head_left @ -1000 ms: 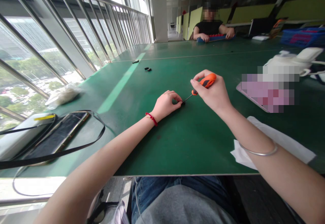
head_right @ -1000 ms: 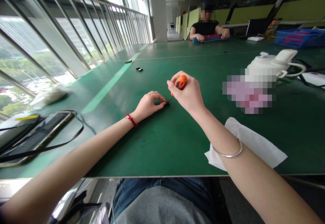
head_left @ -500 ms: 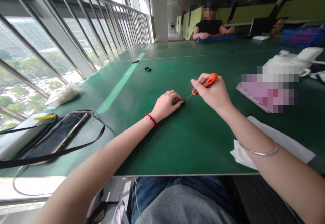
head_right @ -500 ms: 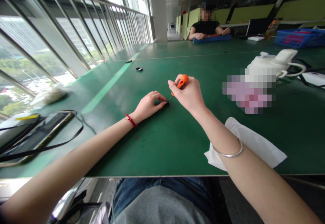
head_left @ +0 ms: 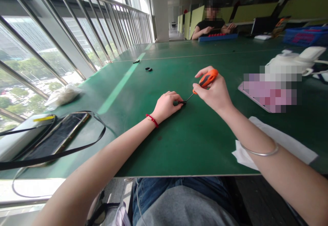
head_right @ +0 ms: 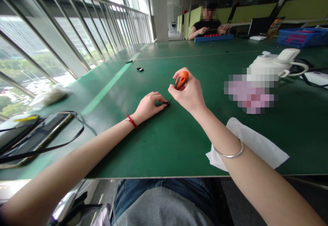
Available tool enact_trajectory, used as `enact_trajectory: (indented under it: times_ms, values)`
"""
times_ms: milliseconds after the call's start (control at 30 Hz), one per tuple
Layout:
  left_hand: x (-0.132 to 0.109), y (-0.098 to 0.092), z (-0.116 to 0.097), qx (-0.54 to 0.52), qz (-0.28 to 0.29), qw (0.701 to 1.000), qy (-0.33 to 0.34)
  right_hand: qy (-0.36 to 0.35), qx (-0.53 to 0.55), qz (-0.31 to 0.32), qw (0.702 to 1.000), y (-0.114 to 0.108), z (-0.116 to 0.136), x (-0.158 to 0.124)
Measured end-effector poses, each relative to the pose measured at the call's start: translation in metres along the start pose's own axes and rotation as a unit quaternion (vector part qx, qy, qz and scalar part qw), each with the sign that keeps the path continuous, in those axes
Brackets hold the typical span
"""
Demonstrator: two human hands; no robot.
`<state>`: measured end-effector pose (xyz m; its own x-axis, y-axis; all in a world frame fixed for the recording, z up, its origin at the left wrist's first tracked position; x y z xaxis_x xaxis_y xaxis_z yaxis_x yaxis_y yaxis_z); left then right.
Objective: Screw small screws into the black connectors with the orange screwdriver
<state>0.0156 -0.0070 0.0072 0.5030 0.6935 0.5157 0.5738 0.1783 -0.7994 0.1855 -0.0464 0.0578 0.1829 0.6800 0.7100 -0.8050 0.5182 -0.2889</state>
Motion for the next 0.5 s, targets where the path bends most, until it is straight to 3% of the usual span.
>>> enact_trajectory:
  times_ms: [500]
  values:
    - [0.0008, -0.0015, -0.0017, -0.002, 0.005, 1.000, 0.003, -0.036, -0.054, 0.026, 0.998, -0.0030, 0.0072, -0.0030]
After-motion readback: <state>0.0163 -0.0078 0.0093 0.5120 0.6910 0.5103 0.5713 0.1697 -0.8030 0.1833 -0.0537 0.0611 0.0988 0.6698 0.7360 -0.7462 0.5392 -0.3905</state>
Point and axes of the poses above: each hand's wrist, its own x-axis towards the middle knuckle, its own y-axis out of the palm, z = x × y, the point moved 1 cm from there along x, towards the middle knuckle, and after that the axes turned 4 degrees about -z, right-handed, at the moved point
